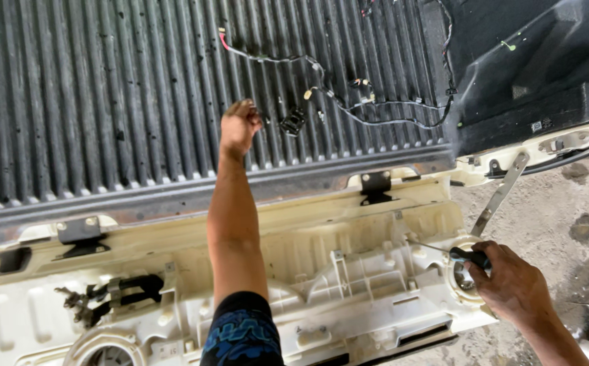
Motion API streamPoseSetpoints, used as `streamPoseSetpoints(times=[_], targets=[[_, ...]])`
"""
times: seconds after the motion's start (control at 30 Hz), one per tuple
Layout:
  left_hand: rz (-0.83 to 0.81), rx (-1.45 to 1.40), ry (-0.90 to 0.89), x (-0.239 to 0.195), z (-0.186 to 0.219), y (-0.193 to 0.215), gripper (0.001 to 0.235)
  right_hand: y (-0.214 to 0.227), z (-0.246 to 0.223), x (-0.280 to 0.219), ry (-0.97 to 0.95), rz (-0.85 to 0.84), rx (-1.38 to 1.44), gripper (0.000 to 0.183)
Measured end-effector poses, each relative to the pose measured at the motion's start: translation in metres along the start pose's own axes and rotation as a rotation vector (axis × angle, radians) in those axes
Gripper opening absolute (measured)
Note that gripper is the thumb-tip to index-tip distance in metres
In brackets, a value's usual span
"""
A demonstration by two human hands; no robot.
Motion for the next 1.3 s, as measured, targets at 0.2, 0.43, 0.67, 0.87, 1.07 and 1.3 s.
streamPoseSetpoints(times=[0.2, 0.43, 0.67, 0.87, 1.07, 1.3], targets=[[-0.047, -0.064, 0.060, -0.031, 0.019, -0.026, 0.016, -0.007, 0.007, -0.004, -0.025, -0.038, 0.007, 0.042], [-0.016, 1.565, -0.560, 0.007, -0.012, -0.046, 0.011, -0.011, 0.006, -0.012, -0.006, 0.053, 0.054, 0.040], [0.246, 1.275, -1.101, 0.010, -0.013, -0.034, 0.010, -0.010, -0.003, -0.004, 0.158, 0.051, -0.121, 0.041], [0.063, 0.151, 0.018, 0.032, 0.000, -0.043, 0.013, -0.002, -0.015, 0.000, 0.290, 0.080, -0.255, 0.037], [0.144, 1.363, -0.632, 0.047, -0.003, -0.084, 0.029, 0.005, -0.020, 0.005, 0.193, 0.035, -0.148, 0.039], [0.130, 1.356, -0.737, 0.068, -0.028, -0.089, 0.015, -0.005, -0.009, 0.014, 0.268, 0.072, -0.186, 0.036]])
Point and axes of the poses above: each hand's wrist, its own x-axis towards the middle knuckle, its own y-axis out of the back of the hand, z = x × y, the point moved 3 cm from there along x, towards the middle knuckle, and after that the axes turned 3 degrees about z, right-handed, at the moved point
